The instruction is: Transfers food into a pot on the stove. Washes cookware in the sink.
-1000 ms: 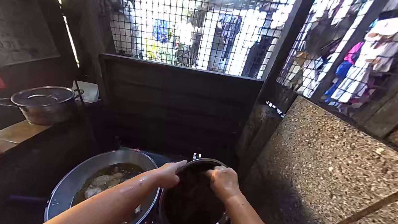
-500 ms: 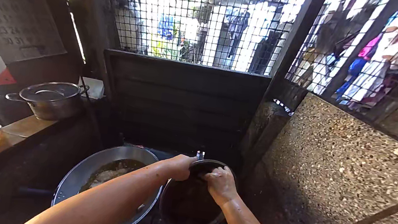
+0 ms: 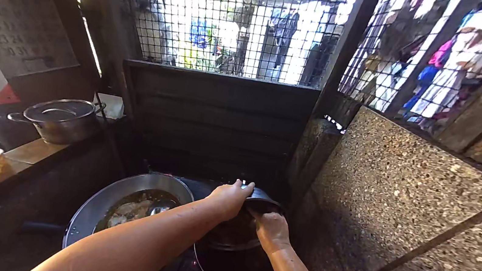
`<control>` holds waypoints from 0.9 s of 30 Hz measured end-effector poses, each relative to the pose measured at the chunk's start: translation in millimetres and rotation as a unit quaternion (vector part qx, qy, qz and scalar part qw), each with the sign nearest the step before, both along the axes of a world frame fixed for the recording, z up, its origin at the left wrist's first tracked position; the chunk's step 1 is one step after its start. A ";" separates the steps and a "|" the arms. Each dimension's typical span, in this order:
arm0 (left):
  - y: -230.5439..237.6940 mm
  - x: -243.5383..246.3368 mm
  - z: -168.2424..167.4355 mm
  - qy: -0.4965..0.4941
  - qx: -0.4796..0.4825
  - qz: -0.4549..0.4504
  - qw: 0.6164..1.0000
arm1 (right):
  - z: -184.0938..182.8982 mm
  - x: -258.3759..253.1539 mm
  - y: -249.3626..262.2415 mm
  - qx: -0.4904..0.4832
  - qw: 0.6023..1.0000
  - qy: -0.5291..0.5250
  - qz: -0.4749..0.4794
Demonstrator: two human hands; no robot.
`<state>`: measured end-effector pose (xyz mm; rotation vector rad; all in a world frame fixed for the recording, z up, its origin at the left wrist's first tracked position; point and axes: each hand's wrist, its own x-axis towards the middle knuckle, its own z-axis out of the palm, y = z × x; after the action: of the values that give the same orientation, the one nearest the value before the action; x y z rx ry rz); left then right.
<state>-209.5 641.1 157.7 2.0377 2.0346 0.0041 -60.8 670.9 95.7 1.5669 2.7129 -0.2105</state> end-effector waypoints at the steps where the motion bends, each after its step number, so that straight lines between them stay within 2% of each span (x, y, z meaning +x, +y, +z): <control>1: -2.7 4.1 1.0 0.007 -0.001 0.001 1.000 | -4.2 3.4 -1.2 -0.004 1.000 0.011 -0.004; 5: -17.8 24.2 7.6 0.036 -0.023 -0.009 0.999 | -18.6 16.9 -8.5 0.018 0.997 0.075 -0.008; 10: -34.6 44.7 9.8 0.071 -0.024 -0.031 0.997 | -42.2 23.0 -24.1 0.095 0.989 0.116 -0.015; 14: -45.3 52.8 3.4 0.098 -0.025 -0.042 0.994 | -47.8 22.2 -38.5 0.014 0.996 0.087 -0.033; 20: -62.7 61.1 -13.6 0.134 -0.047 -0.028 0.990 | -67.6 22.5 -53.4 -0.014 0.998 0.052 -0.043; 23: -65.8 61.1 -19.6 0.134 -0.037 -0.026 0.990 | -75.1 28.2 -59.2 0.023 0.994 0.083 -0.068; 25: -65.8 60.3 -18.0 0.142 -0.021 -0.026 0.989 | -63.5 40.5 -64.3 -0.007 0.992 0.093 -0.089; 27: -66.3 56.5 -15.2 0.150 0.018 -0.027 0.988 | -46.2 54.0 -67.4 -0.079 0.989 0.060 -0.105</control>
<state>-153.0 574.9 142.5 2.2280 2.1612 -0.2958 -6.8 603.5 49.5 1.8468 2.5347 -0.5244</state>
